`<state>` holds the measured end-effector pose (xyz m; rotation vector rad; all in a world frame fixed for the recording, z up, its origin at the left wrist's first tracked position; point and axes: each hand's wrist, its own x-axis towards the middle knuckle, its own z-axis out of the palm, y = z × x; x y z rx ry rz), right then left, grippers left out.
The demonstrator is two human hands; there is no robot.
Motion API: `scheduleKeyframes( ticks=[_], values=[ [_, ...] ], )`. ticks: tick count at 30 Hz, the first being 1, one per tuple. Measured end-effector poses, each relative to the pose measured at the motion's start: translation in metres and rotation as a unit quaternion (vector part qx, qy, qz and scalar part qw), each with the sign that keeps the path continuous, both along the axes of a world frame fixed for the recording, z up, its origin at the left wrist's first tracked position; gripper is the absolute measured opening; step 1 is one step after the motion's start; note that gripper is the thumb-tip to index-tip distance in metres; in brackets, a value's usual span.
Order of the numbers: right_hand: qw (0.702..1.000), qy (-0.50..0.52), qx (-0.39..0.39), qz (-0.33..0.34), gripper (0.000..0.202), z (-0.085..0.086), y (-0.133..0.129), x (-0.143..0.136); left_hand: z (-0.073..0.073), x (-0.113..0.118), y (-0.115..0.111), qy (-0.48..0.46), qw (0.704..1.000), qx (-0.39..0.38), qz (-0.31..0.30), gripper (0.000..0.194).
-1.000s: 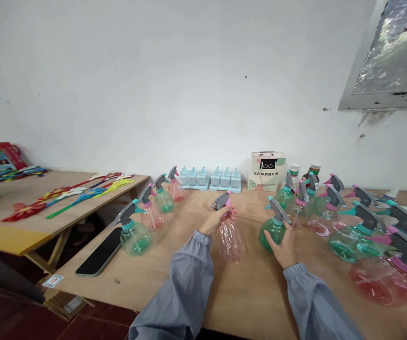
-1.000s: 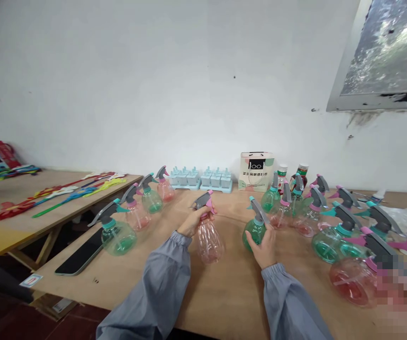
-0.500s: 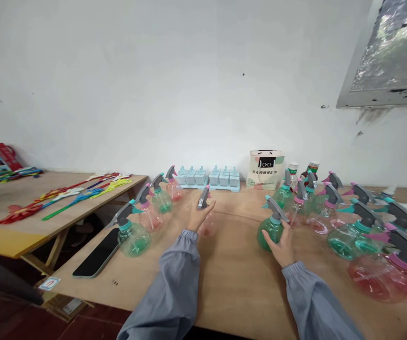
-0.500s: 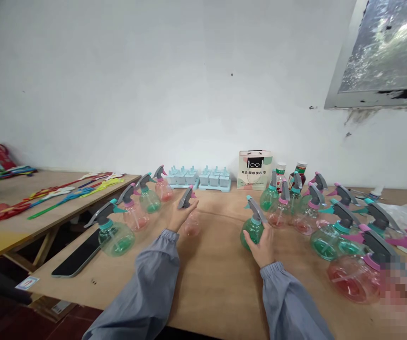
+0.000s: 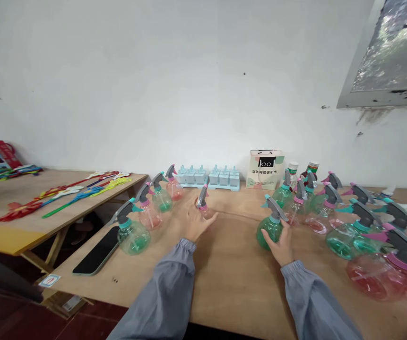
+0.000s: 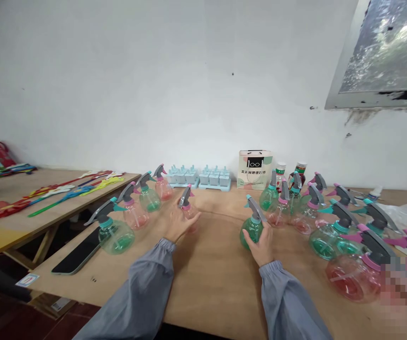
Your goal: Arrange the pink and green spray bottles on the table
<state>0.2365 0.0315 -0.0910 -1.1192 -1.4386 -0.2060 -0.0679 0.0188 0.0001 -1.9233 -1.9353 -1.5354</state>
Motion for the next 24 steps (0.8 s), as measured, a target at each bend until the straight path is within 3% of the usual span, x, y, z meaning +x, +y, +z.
scheduleKeyframes(
  ticks=[3, 5, 8, 12, 16, 21, 24],
  values=[
    [1.0, 0.002, -0.001, 0.0, 0.071, 0.001, -0.001, -0.001, -0.02, -0.005, 0.007, 0.048, 0.997, -0.043, 0.044, 0.058],
    [1.0, 0.0, 0.001, 0.0, 0.07, 0.001, -0.002, -0.002, -0.021, -0.014, 0.019, 0.071, 0.992, -0.066, 0.082, 0.054],
    [1.0, -0.012, 0.001, -0.005, 0.071, -0.001, -0.003, -0.002, -0.008, -0.033, 0.048, 0.059, 0.987, -0.08, 0.127, 0.058],
    [0.999, -0.042, 0.016, -0.015, 0.073, -0.006, -0.004, -0.003, 0.016, -0.054, 0.091, -0.04, 0.99, -0.086, 0.108, 0.051],
    [0.999, -0.038, -0.011, -0.002, 0.07, -0.01, -0.007, -0.007, 0.029, -0.06, 0.122, -0.082, 0.987, -0.07, 0.121, 0.037],
    [0.997, -0.02, -0.073, 0.031, 0.071, -0.013, -0.01, -0.013, 0.039, -0.059, 0.134, -0.112, 0.984, -0.055, 0.126, 0.043],
    [0.996, -0.02, -0.075, 0.044, 0.073, -0.015, -0.009, -0.013, 0.046, -0.056, 0.13, -0.105, 0.991, -0.032, 0.076, 0.04]
  ],
)
